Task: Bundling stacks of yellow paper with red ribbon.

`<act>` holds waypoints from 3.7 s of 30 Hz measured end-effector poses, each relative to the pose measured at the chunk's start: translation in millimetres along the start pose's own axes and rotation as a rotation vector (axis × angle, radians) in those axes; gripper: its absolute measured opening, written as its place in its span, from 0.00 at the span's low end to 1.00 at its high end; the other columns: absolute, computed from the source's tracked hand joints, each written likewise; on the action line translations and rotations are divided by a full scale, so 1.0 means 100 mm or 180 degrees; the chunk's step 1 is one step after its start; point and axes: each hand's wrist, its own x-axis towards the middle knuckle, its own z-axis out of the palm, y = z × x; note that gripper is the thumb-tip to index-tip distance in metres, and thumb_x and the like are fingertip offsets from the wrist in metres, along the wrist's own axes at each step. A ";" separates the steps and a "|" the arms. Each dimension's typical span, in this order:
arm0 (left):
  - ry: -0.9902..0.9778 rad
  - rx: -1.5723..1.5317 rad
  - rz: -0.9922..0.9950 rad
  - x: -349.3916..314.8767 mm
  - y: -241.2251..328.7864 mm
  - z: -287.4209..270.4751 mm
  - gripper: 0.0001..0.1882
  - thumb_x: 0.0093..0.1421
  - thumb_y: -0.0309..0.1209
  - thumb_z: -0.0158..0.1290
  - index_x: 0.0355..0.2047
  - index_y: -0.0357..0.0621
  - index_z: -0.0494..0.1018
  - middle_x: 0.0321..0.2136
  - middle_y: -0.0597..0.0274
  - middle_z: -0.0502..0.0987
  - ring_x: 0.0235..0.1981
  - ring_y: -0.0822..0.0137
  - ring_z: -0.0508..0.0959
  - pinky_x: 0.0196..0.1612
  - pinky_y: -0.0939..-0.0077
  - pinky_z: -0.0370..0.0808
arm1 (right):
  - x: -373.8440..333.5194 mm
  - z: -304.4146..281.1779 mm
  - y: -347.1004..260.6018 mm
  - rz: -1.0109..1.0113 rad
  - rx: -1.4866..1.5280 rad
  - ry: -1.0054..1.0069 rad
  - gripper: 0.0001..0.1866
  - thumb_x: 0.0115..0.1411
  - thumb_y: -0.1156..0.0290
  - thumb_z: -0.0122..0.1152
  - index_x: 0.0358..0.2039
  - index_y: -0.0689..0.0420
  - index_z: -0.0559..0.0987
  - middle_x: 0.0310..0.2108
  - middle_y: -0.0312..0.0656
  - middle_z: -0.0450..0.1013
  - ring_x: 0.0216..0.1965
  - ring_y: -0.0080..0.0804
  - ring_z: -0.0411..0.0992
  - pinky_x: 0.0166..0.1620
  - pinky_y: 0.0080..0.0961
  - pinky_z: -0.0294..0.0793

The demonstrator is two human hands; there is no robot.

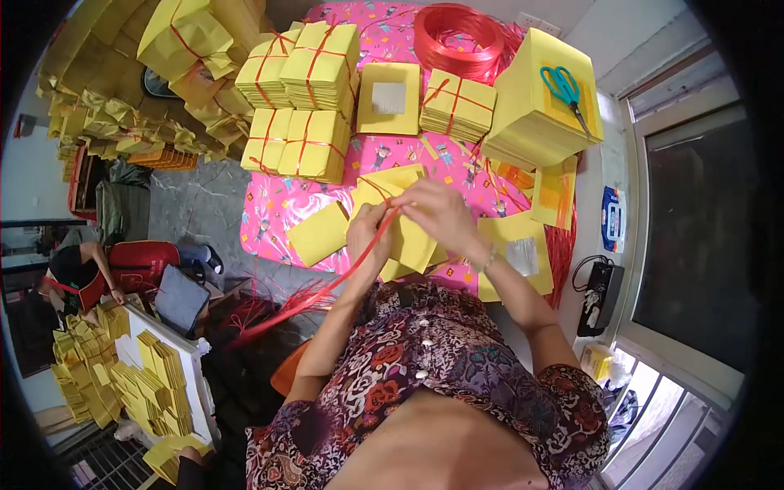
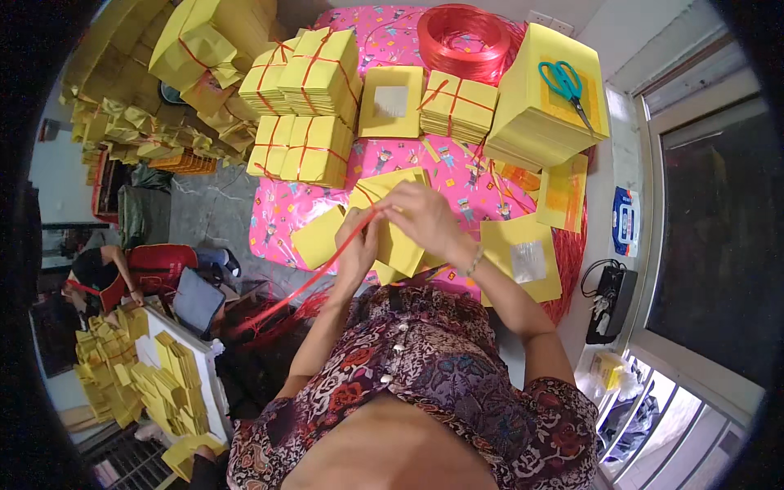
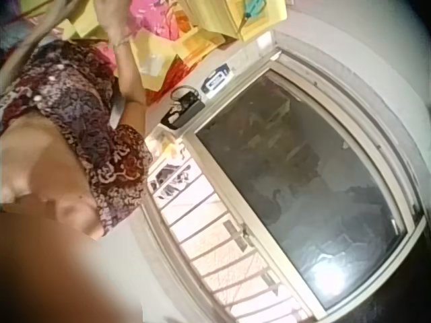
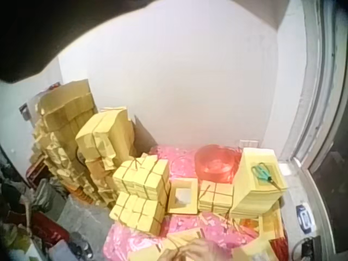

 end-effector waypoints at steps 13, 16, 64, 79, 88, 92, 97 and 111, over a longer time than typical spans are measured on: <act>0.0306 -0.0208 0.0234 0.02 -0.07 0.13 0.12 0.54 0.27 0.58 0.40 0.48 0.81 0.21 0.57 0.74 0.26 0.58 0.74 0.32 0.65 0.69 | -0.34 0.27 -0.10 0.0391 0.0051 0.0363 0.12 0.56 0.72 0.62 0.42 0.59 0.80 0.41 0.42 0.75 0.42 0.39 0.74 0.45 0.34 0.74; 0.0290 -0.0313 -0.0006 0.02 0.04 0.10 0.09 0.57 0.29 0.59 0.38 0.47 0.81 0.22 0.58 0.75 0.25 0.60 0.74 0.31 0.66 0.68 | -0.41 0.20 -0.03 0.0568 -0.0801 0.0510 0.17 0.58 0.71 0.61 0.48 0.59 0.77 0.45 0.44 0.73 0.47 0.43 0.71 0.49 0.37 0.71; 0.0273 -0.0757 0.0899 -0.03 -0.26 0.18 0.04 0.61 0.24 0.52 0.34 0.37 0.77 0.36 0.52 0.79 0.39 0.56 0.79 0.44 0.66 0.75 | -0.29 0.53 0.44 0.0917 -0.1427 0.0834 0.10 0.60 0.66 0.59 0.29 0.58 0.70 0.28 0.44 0.67 0.30 0.46 0.70 0.34 0.40 0.68; 0.0330 0.0373 0.1809 -0.02 -0.41 0.11 0.08 0.51 0.23 0.55 0.33 0.44 0.74 0.35 0.60 0.77 0.43 0.58 0.78 0.51 0.55 0.71 | -0.29 0.40 0.47 0.1199 -0.0769 0.1013 0.11 0.60 0.66 0.60 0.28 0.59 0.72 0.27 0.44 0.70 0.31 0.47 0.71 0.35 0.41 0.69; 0.0383 0.0363 0.1792 0.00 -0.42 0.13 0.08 0.50 0.22 0.56 0.33 0.44 0.74 0.34 0.59 0.77 0.41 0.57 0.76 0.50 0.57 0.70 | -1.08 0.42 0.09 0.2148 0.0919 0.1771 0.07 0.63 0.71 0.60 0.29 0.59 0.75 0.26 0.33 0.74 0.26 0.21 0.70 0.32 0.22 0.70; 0.0348 0.0405 0.1838 0.00 -0.39 0.12 0.08 0.50 0.22 0.56 0.32 0.43 0.74 0.33 0.59 0.77 0.40 0.57 0.76 0.50 0.58 0.70 | -1.37 0.43 0.05 0.3426 0.2913 0.1851 0.08 0.65 0.62 0.59 0.35 0.52 0.75 0.30 0.29 0.72 0.31 0.15 0.68 0.36 0.18 0.67; 0.0409 0.0323 0.1826 0.02 -0.40 0.14 0.06 0.52 0.22 0.56 0.31 0.43 0.74 0.33 0.58 0.77 0.39 0.57 0.76 0.47 0.61 0.69 | -1.48 0.59 0.26 0.3989 0.3680 0.1778 0.08 0.64 0.60 0.60 0.37 0.50 0.75 0.31 0.28 0.72 0.32 0.17 0.69 0.37 0.19 0.68; 0.0211 -0.2543 -0.0499 0.11 -0.52 -0.06 0.09 0.68 0.30 0.50 0.40 0.37 0.77 0.37 0.65 0.79 0.38 0.77 0.75 0.45 0.81 0.70 | -1.49 0.94 0.84 0.3494 0.1544 0.1294 0.09 0.67 0.70 0.50 0.42 0.60 0.75 0.35 0.35 0.75 0.36 0.19 0.69 0.41 0.21 0.69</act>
